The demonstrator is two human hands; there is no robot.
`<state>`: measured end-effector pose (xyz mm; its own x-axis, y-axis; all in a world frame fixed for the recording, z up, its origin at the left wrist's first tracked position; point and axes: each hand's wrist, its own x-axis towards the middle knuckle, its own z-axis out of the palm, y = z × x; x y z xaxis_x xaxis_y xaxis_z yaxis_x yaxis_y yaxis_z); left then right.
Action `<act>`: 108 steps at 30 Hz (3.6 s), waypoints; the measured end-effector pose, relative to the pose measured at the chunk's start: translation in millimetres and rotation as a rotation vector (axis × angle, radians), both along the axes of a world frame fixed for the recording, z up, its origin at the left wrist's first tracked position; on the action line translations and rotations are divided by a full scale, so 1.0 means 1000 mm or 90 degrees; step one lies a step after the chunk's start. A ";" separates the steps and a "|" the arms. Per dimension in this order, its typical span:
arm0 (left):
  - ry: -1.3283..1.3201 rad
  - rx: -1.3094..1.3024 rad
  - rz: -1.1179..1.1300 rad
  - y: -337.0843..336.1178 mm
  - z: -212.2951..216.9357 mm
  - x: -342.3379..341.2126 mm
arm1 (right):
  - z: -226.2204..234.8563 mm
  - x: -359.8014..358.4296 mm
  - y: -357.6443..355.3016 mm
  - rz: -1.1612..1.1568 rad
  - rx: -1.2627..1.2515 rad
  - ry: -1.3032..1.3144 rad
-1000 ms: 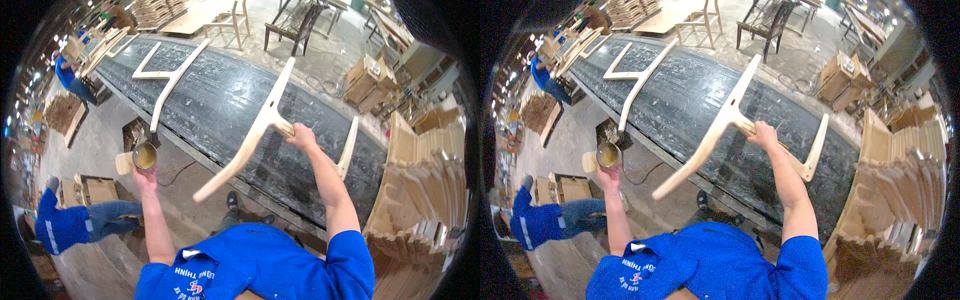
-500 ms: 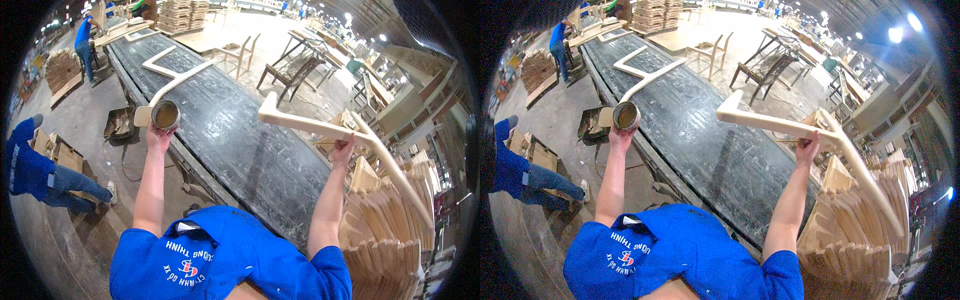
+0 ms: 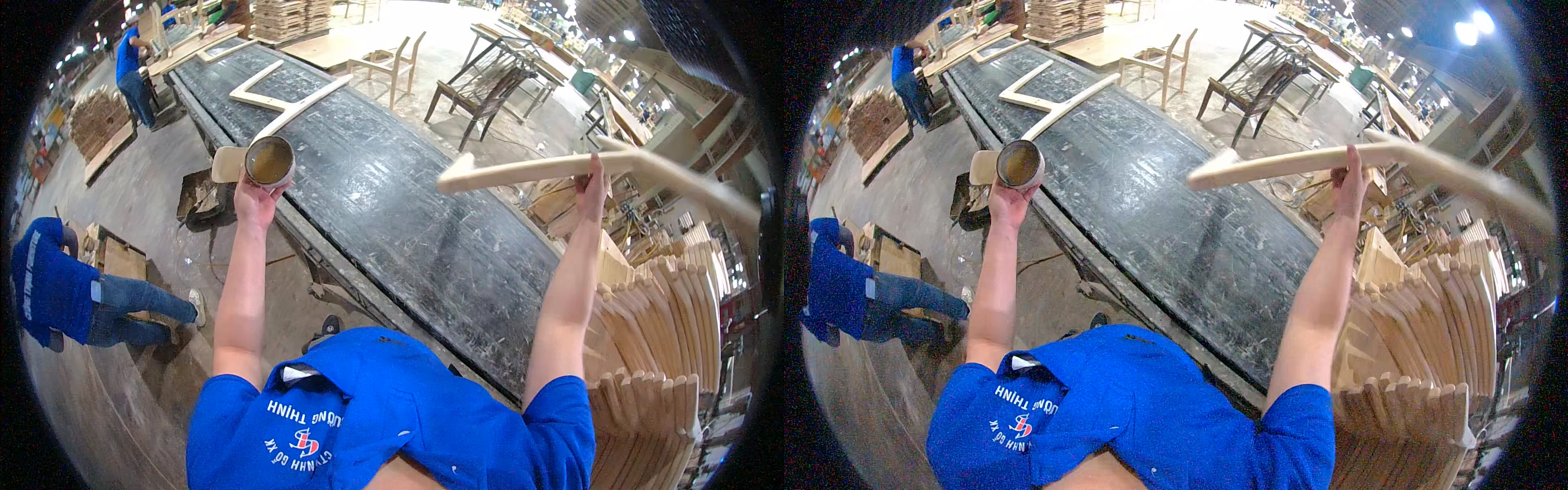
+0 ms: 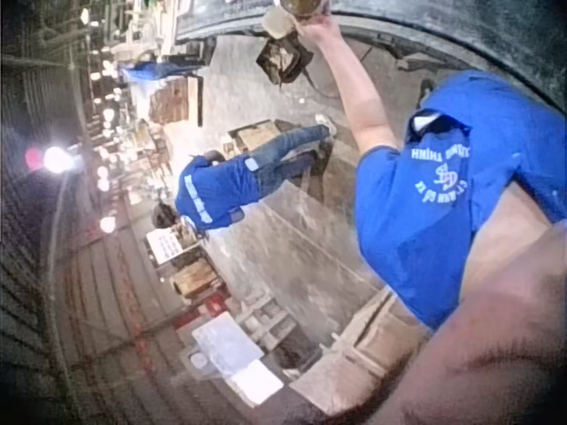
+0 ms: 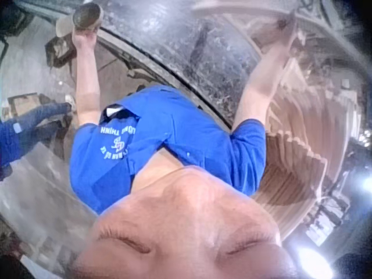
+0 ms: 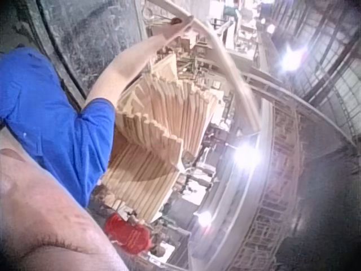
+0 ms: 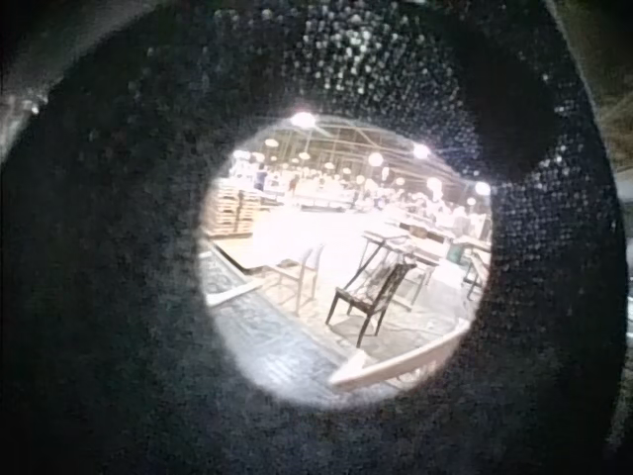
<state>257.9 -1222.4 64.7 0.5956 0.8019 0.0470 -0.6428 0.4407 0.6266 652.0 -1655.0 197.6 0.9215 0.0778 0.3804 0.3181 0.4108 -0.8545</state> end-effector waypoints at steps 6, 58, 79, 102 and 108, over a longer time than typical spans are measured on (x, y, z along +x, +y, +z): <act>0.046 -0.068 0.016 0.010 -0.012 -0.021 | -0.006 0.024 0.074 -0.004 -0.696 -0.181; 0.214 0.225 -0.212 -0.122 -0.084 0.265 | -0.227 -0.068 0.121 0.196 0.140 0.448; 0.274 -0.053 -0.353 -0.154 -0.161 0.313 | -0.293 -0.043 0.096 0.006 0.171 0.691; 0.232 0.026 -0.259 -0.140 -0.139 0.293 | -0.253 -0.050 0.100 0.140 0.119 0.529; 0.235 -0.040 -0.299 -0.140 -0.157 0.296 | -0.248 -0.047 0.094 0.167 0.143 0.437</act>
<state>553.6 -1362.7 -92.8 0.8546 0.4437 -0.2698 -0.1151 0.6685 0.7348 604.9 -1561.2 -50.7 0.9191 0.3143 -0.2377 -0.3849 0.5871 -0.7122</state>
